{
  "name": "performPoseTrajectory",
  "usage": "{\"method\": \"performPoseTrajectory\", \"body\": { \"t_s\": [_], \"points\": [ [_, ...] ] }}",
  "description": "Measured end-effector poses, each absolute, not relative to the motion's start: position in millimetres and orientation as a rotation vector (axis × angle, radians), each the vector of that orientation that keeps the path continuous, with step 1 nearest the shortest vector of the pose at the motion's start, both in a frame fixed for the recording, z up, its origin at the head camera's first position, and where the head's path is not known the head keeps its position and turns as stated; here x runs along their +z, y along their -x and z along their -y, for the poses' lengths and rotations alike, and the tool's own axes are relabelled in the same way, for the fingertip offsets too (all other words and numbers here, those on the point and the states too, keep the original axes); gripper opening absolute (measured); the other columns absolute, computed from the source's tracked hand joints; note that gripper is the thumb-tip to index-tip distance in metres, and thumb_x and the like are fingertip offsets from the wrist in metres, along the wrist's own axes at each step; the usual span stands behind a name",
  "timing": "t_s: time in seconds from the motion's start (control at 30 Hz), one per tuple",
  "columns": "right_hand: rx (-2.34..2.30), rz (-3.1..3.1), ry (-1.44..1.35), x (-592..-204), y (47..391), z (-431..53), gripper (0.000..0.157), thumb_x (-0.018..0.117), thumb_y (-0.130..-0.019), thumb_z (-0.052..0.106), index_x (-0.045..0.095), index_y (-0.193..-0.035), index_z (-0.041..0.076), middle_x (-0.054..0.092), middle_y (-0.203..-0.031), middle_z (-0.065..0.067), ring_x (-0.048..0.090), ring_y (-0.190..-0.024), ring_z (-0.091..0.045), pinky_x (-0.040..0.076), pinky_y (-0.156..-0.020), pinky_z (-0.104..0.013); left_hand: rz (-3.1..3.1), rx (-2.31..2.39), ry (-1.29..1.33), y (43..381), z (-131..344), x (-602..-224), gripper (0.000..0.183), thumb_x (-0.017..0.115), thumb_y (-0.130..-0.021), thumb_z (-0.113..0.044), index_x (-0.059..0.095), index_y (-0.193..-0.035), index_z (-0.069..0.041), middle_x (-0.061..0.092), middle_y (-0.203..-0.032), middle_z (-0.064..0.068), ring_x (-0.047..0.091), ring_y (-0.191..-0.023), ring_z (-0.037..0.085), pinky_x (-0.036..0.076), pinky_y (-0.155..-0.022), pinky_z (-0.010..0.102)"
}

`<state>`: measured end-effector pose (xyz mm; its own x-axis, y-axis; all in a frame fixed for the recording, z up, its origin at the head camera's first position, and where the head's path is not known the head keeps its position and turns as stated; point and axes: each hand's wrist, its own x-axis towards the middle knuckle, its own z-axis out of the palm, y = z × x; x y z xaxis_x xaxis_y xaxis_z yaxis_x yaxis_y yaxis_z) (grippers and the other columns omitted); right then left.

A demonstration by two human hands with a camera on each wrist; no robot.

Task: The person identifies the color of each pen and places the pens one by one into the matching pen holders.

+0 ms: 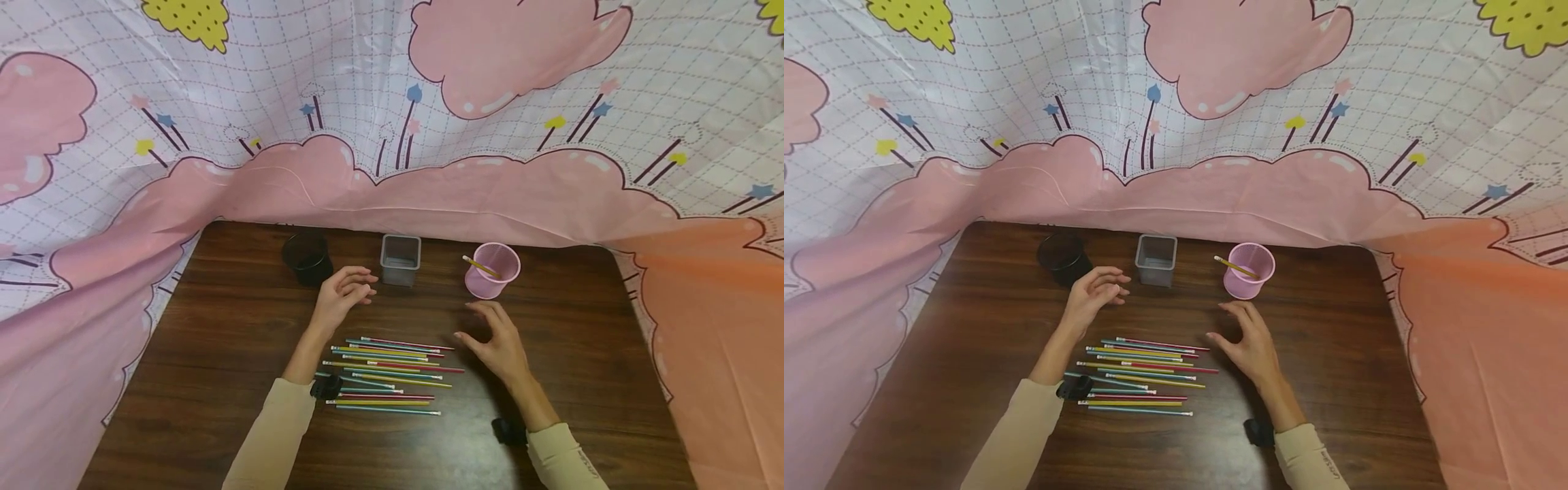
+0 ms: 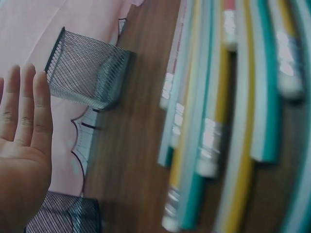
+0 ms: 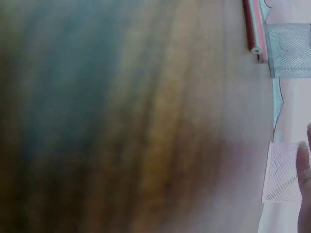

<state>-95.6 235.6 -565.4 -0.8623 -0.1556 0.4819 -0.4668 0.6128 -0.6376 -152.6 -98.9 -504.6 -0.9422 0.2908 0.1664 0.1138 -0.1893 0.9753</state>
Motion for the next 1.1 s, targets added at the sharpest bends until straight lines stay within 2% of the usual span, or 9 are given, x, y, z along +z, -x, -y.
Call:
{"method": "performPoseTrajectory", "body": {
  "t_s": [0.17,0.37,0.53,0.67,0.9,1.1],
  "points": [
    [1.096,2.559,-0.569,-569.2,92.2,-232.9,0.054,0.082,-0.066,0.032,0.062,-0.112,0.012,0.056,-0.108,0.005,0.054,-0.096,-0.011,0.042,-0.083,-0.024,-1.934,2.273,-0.438,142.8,109.2,-513.3,0.039,0.060,-0.088,-0.007,0.049,-0.124,0.002,0.052,-0.112,0.034,0.055,-0.093,0.046,0.049,-0.074,0.053],
    [1.083,2.641,-0.625,-572.1,89.2,-231.4,0.041,0.077,-0.072,0.033,0.065,-0.107,0.016,0.059,-0.102,0.007,0.056,-0.090,-0.010,0.043,-0.078,-0.024,-1.953,2.287,-0.427,137.3,121.3,-518.7,0.046,0.060,-0.088,-0.008,0.043,-0.129,0.006,0.051,-0.114,0.033,0.051,-0.094,0.052,0.045,-0.075,0.059],
    [1.101,2.663,-0.708,-574.5,87.6,-228.9,0.032,0.075,-0.075,0.030,0.067,-0.103,0.015,0.062,-0.096,0.006,0.057,-0.084,-0.013,0.047,-0.072,-0.028,-1.980,2.287,-0.420,135.9,128.3,-519.4,0.046,0.059,-0.088,-0.008,0.042,-0.129,0.007,0.052,-0.114,0.031,0.053,-0.094,0.050,0.045,-0.075,0.059],
    [1.119,2.682,-0.766,-576.8,87.8,-226.5,0.028,0.075,-0.076,0.026,0.068,-0.100,0.015,0.063,-0.092,0.006,0.058,-0.080,-0.012,0.049,-0.068,-0.031,-2.004,2.266,-0.399,134.1,133.5,-519.8,0.043,0.060,-0.088,-0.007,0.046,-0.127,0.004,0.051,-0.114,0.033,0.054,-0.094,0.047,0.047,-0.077,0.054],
    [1.093,2.687,-0.841,-580.0,90.2,-224.3,0.026,0.075,-0.076,0.026,0.069,-0.099,0.017,0.063,-0.089,0.008,0.057,-0.078,-0.009,0.048,-0.068,-0.026,-2.110,2.154,-0.400,126.0,141.5,-521.3,0.039,0.063,-0.085,-0.006,0.052,-0.121,0.001,0.054,-0.111,0.031,0.056,-0.094,0.038,0.050,-0.080,0.032],
    [0.978,2.687,-0.869,-582.8,91.3,-223.2,0.022,0.075,-0.076,0.026,0.071,-0.096,0.018,0.063,-0.087,0.009,0.056,-0.077,-0.007,0.045,-0.069,-0.025,-2.183,2.063,-0.422,119.3,147.0,-527.7,0.039,0.063,-0.085,-0.006,0.051,-0.120,0.005,0.054,-0.111,0.031,0.055,-0.094,0.040,0.050,-0.079,0.031]
  ]
}}
